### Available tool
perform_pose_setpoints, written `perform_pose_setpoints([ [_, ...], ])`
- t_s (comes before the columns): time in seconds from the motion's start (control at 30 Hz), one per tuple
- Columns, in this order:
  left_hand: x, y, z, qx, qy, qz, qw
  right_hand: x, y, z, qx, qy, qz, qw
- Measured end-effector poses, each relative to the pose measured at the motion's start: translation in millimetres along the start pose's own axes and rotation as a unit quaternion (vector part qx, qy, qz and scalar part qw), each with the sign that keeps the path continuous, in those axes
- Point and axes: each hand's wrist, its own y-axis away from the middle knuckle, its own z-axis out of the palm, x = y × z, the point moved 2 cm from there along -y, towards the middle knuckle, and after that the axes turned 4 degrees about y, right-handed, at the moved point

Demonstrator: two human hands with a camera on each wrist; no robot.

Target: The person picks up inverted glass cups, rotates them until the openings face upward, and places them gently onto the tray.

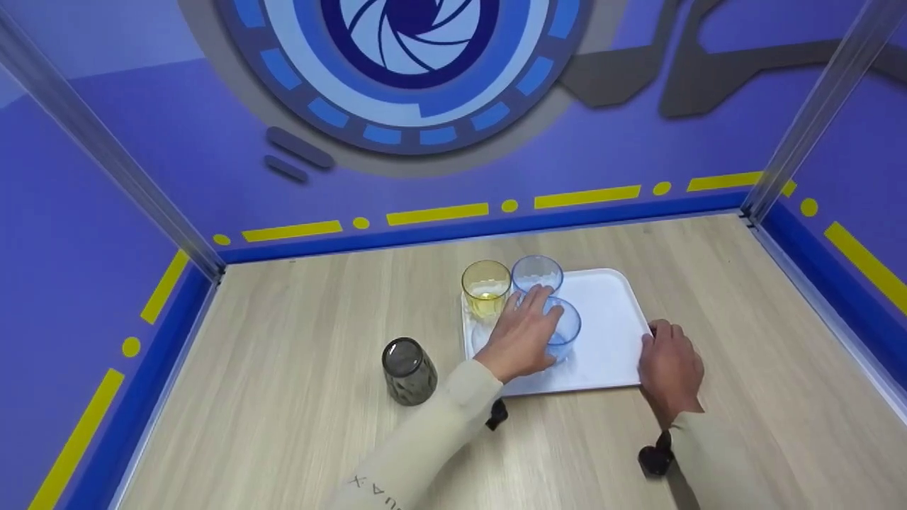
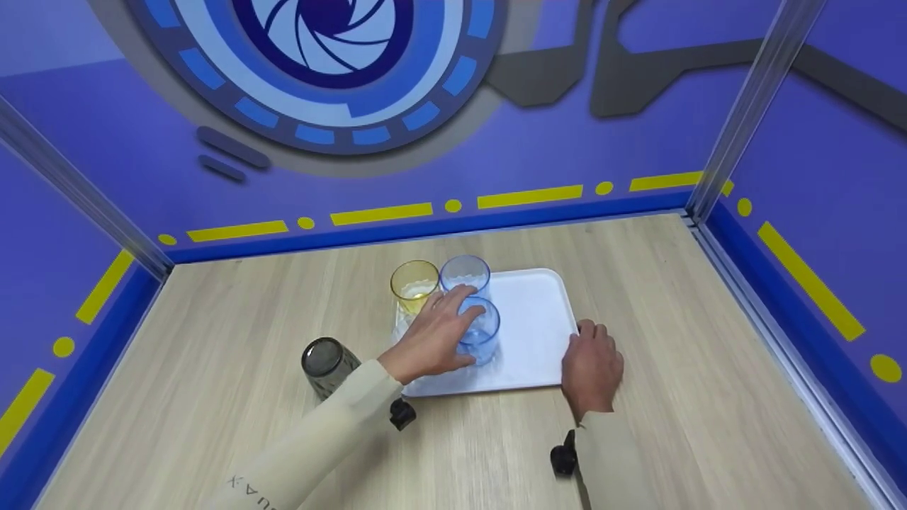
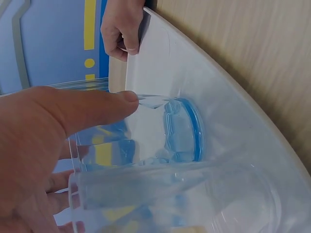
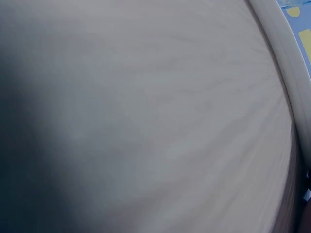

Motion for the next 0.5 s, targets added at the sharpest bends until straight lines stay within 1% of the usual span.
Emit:
perform_pose_setpoints([
  [0.1, -0.5, 2.2, -1.6, 0.004, 0.007, 0.0, 1.0, 0, -0.3, 0, 0.002, 0.0, -0.003, 1.0],
  [0.3, -3.5, 6.5, -6.3, 0.018, 0.007, 0.005, 0.9998, 1, 0.2, 0, 0.025, -0.005, -0.018, 0.9995],
  [0.5, -8.7, 13.6, -12.8, 0.013, 0.012, 0.001, 0.9998, 0, -0.3, 0, 0.028, -0.006, -0.016, 0.9995],
])
